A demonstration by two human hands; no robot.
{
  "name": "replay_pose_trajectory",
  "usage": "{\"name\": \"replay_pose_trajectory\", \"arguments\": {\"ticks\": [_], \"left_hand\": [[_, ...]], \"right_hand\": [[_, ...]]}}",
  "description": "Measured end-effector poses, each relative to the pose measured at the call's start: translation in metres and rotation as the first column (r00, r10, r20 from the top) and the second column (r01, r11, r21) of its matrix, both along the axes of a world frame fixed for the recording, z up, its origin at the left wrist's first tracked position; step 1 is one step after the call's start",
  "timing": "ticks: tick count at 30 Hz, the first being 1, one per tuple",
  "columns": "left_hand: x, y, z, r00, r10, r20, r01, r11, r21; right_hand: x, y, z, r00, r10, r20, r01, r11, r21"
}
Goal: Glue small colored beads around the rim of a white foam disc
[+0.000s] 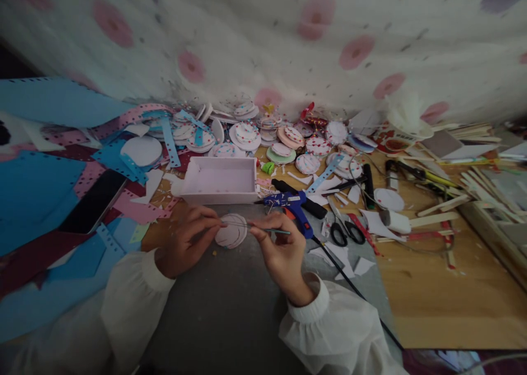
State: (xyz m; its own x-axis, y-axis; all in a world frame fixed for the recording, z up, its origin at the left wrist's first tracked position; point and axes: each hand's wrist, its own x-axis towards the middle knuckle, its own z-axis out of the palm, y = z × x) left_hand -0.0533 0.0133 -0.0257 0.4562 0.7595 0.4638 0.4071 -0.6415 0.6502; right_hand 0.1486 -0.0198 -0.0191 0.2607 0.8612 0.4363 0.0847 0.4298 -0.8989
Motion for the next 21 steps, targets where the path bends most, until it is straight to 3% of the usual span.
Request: {"name": "replay_pose_trajectory", "arguments": {"ticks": [2, 4, 8, 11, 16, 18, 19, 21], "left_hand": [[-0.001, -0.001, 0.002, 1.000, 0.021, 0.016, -0.021, 1.000, -0.019], [-0.002, -0.001, 0.004, 1.000, 0.009, 0.027, -0.008, 0.999, -0.035], [-0.002, 0.000, 0.004, 0.994, -0.086, 0.072, 0.090, 0.994, -0.068], [0.000, 0.002, 0.005, 0.990, -0.088, 0.109, 0.100, 0.989, -0.110], [0.003, 0.002, 0.008, 0.981, -0.029, 0.194, 0.083, 0.956, -0.281], [0.002, 0.002, 0.007, 0.978, -0.009, 0.206, 0.081, 0.935, -0.345], [0.001, 0.003, 0.007, 0.979, -0.005, 0.204, 0.082, 0.926, -0.367], [-0.001, 0.003, 0.006, 0.979, -0.019, 0.204, 0.098, 0.918, -0.384]], "right_hand": [[0.001, -0.002, 0.001, 0.996, -0.023, 0.084, 0.012, 0.992, 0.127], [0.001, -0.004, 0.003, 0.959, -0.036, 0.281, -0.044, 0.960, 0.275], [-0.006, -0.008, 0.005, 0.744, -0.091, 0.662, -0.286, 0.852, 0.439], [-0.014, -0.006, 0.003, 0.657, -0.138, 0.741, -0.347, 0.817, 0.460], [-0.009, -0.002, -0.003, 0.574, -0.005, 0.819, -0.433, 0.847, 0.309], [0.001, -0.001, -0.002, 0.572, -0.046, 0.819, -0.369, 0.877, 0.307], [0.008, 0.001, -0.001, 0.590, -0.108, 0.800, -0.260, 0.913, 0.316], [0.023, 0.005, 0.001, 0.608, -0.290, 0.739, 0.107, 0.952, 0.286]]}}
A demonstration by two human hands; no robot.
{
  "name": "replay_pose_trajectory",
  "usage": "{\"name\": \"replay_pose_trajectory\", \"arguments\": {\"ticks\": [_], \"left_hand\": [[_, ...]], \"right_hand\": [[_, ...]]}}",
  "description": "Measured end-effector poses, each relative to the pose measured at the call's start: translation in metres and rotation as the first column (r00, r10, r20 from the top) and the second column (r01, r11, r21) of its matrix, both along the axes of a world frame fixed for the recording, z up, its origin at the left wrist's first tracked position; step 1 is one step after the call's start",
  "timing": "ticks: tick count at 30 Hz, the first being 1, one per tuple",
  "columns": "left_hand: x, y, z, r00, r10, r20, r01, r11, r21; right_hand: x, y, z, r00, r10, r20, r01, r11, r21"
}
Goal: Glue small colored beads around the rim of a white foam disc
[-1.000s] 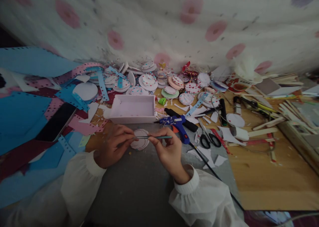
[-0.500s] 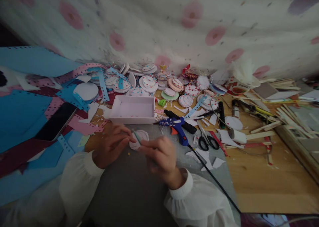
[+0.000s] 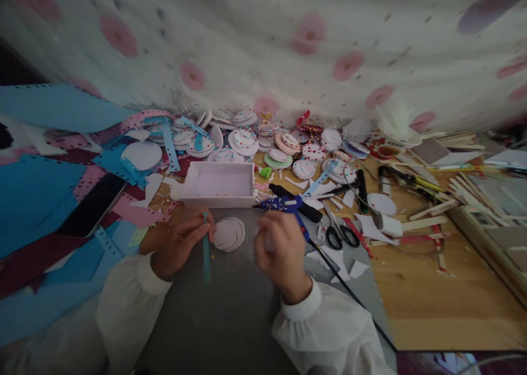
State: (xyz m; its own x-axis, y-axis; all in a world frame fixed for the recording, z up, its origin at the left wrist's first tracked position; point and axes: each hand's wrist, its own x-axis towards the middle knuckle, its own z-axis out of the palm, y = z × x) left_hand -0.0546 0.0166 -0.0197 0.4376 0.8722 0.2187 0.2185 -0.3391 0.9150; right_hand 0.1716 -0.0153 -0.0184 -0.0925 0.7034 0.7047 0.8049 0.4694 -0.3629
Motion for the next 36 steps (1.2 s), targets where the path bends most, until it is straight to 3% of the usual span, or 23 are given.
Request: {"name": "replay_pose_trajectory", "arguments": {"ticks": [2, 3, 5, 8, 11, 14, 17, 18, 20, 23, 25, 29, 36], "left_hand": [[-0.002, 0.001, 0.000, 0.999, -0.032, 0.006, 0.032, 1.000, -0.002], [-0.002, 0.001, -0.001, 0.999, -0.044, 0.004, 0.044, 0.999, -0.003], [-0.002, 0.002, -0.001, 0.998, -0.060, -0.009, 0.060, 0.998, -0.006], [-0.002, 0.003, -0.002, 0.996, -0.084, -0.022, 0.084, 0.996, 0.003], [0.001, 0.004, -0.002, 0.994, -0.103, -0.039, 0.104, 0.995, 0.013], [0.003, 0.004, -0.001, 0.993, -0.102, -0.060, 0.104, 0.994, 0.019], [0.003, 0.004, 0.000, 0.993, -0.096, -0.071, 0.098, 0.995, 0.026], [0.003, 0.003, 0.001, 0.992, -0.097, -0.074, 0.100, 0.995, 0.028], [0.003, 0.003, 0.001, 0.992, -0.101, -0.080, 0.104, 0.994, 0.030], [0.004, 0.002, 0.001, 0.991, -0.103, -0.087, 0.107, 0.994, 0.037], [0.004, 0.002, 0.001, 0.991, -0.106, -0.083, 0.110, 0.993, 0.048], [0.005, 0.002, 0.001, 0.991, -0.110, -0.071, 0.114, 0.992, 0.050], [0.005, 0.001, 0.002, 0.990, -0.125, -0.071, 0.128, 0.991, 0.048]], "right_hand": [[0.016, 0.005, 0.000, 0.940, -0.341, 0.026, 0.341, 0.934, -0.109], [0.023, 0.007, -0.001, 0.894, -0.437, 0.099, 0.448, 0.877, -0.172], [0.034, 0.009, -0.005, 0.834, -0.499, 0.233, 0.549, 0.791, -0.269], [0.036, 0.010, -0.013, 0.795, -0.459, 0.397, 0.600, 0.693, -0.399], [0.030, 0.010, -0.016, 0.784, -0.399, 0.475, 0.609, 0.639, -0.470], [0.027, 0.013, -0.011, 0.800, -0.425, 0.423, 0.599, 0.592, -0.539], [0.029, 0.015, -0.001, 0.766, -0.552, 0.328, 0.626, 0.526, -0.576], [0.029, 0.016, 0.001, 0.751, -0.597, 0.281, 0.633, 0.530, -0.564], [0.029, 0.015, 0.004, 0.760, -0.636, 0.134, 0.603, 0.613, -0.511], [0.023, 0.011, 0.003, 0.842, -0.525, -0.122, 0.435, 0.795, -0.424], [0.016, 0.007, 0.000, 0.874, -0.442, -0.203, 0.339, 0.853, -0.398], [0.004, 0.002, -0.005, 0.908, -0.383, -0.172, 0.281, 0.859, -0.428], [0.001, 0.003, -0.007, 0.908, -0.409, -0.093, 0.331, 0.835, -0.441]]}}
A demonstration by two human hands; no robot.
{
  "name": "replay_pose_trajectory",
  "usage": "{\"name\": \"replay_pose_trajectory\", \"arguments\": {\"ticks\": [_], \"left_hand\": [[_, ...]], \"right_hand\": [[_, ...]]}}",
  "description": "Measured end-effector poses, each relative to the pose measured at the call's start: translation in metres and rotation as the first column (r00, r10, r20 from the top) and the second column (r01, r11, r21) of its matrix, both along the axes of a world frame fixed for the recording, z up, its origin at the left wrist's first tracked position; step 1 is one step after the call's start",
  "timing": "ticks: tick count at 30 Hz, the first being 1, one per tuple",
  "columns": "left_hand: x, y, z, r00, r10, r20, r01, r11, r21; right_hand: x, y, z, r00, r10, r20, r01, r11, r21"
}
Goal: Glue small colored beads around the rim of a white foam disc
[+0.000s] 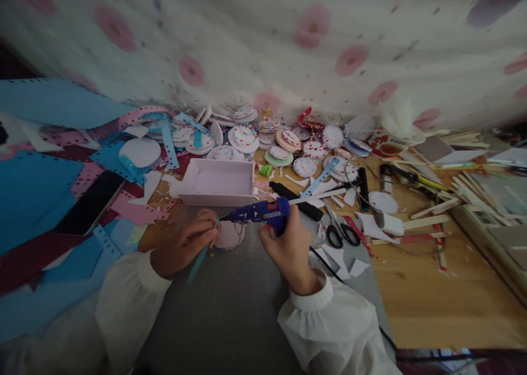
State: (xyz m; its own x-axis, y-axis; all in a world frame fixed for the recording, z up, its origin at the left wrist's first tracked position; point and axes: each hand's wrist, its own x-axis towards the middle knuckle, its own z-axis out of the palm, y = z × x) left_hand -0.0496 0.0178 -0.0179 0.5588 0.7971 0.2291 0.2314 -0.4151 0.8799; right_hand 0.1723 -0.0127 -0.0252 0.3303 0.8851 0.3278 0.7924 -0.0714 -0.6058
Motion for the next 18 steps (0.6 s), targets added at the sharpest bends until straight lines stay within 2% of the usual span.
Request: {"name": "replay_pose_trajectory", "arguments": {"ticks": [18], "left_hand": [[-0.0001, 0.0001, -0.0011, 1.000, 0.003, -0.018, -0.002, 1.000, 0.026]], "right_hand": [[0.0010, -0.0005, -0.0048, 0.999, -0.001, 0.049, 0.003, 1.000, -0.031]]}}
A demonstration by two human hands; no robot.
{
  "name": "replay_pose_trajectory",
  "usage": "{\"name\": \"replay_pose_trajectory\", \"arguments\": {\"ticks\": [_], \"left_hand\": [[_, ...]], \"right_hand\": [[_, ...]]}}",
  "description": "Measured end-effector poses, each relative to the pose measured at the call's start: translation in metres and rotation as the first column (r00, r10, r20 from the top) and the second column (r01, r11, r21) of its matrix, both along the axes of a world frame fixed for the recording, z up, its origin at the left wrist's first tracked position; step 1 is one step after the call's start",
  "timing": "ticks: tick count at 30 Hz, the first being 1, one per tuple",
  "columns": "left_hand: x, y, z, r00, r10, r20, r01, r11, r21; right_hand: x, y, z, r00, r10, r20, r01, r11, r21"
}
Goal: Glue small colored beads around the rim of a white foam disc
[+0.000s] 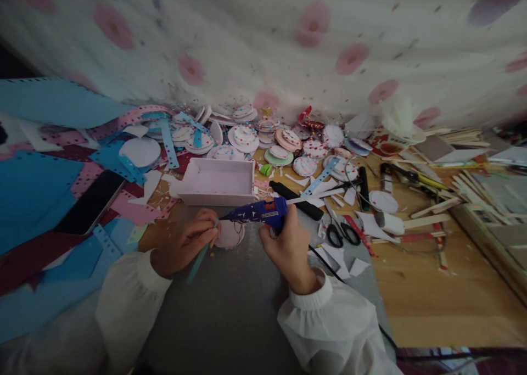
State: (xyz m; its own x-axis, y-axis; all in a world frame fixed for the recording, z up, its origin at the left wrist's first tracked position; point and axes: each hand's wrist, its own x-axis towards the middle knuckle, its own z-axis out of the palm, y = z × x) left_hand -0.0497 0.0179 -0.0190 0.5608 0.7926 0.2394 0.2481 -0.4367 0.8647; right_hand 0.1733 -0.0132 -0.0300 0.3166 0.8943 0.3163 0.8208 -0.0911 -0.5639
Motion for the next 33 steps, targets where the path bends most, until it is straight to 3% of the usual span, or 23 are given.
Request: {"name": "replay_pose_trajectory", "arguments": {"ticks": [10, 15, 18, 21, 23, 26, 28, 29, 31, 33], "left_hand": [[0.000, 0.000, 0.003, 1.000, -0.018, 0.002, 0.018, 1.000, 0.019], [-0.001, 0.000, 0.002, 1.000, -0.020, 0.020, 0.020, 1.000, -0.008], [-0.001, 0.001, -0.001, 1.000, -0.009, 0.030, 0.010, 0.999, -0.033], [-0.002, 0.001, -0.002, 0.999, -0.006, 0.045, 0.009, 0.998, -0.062], [-0.003, 0.001, -0.002, 0.998, -0.004, 0.059, 0.010, 0.995, -0.096], [-0.003, 0.001, -0.004, 0.995, 0.000, 0.100, 0.017, 0.985, -0.174], [-0.004, 0.000, -0.006, 0.990, 0.009, 0.141, 0.026, 0.969, -0.244], [-0.004, 0.000, -0.007, 0.986, 0.019, 0.164, 0.028, 0.959, -0.280], [-0.004, -0.001, -0.010, 0.976, 0.055, 0.210, 0.021, 0.939, -0.344], [-0.004, -0.001, -0.014, 0.963, 0.097, 0.250, 0.006, 0.924, -0.382]], "right_hand": [[-0.001, 0.000, -0.001, 0.999, -0.015, 0.035, 0.017, 0.998, -0.053], [0.007, 0.007, 0.007, 0.984, -0.141, 0.107, 0.161, 0.964, -0.210], [0.019, 0.012, 0.003, 0.991, -0.108, 0.081, 0.125, 0.959, -0.253], [0.027, 0.015, -0.009, 0.993, -0.006, 0.118, 0.028, 0.982, -0.185], [0.028, 0.015, -0.014, 0.981, -0.011, 0.193, 0.032, 0.994, -0.105], [0.018, 0.010, -0.008, 0.979, 0.010, 0.204, -0.039, 0.989, 0.142], [0.005, 0.002, 0.002, 0.965, 0.197, 0.174, -0.245, 0.912, 0.329], [-0.002, -0.002, 0.007, 0.923, 0.333, 0.191, -0.383, 0.841, 0.383], [-0.018, -0.011, 0.014, 0.764, 0.580, 0.281, -0.644, 0.660, 0.387], [-0.032, -0.018, 0.017, 0.578, 0.728, 0.369, -0.816, 0.504, 0.284]]}}
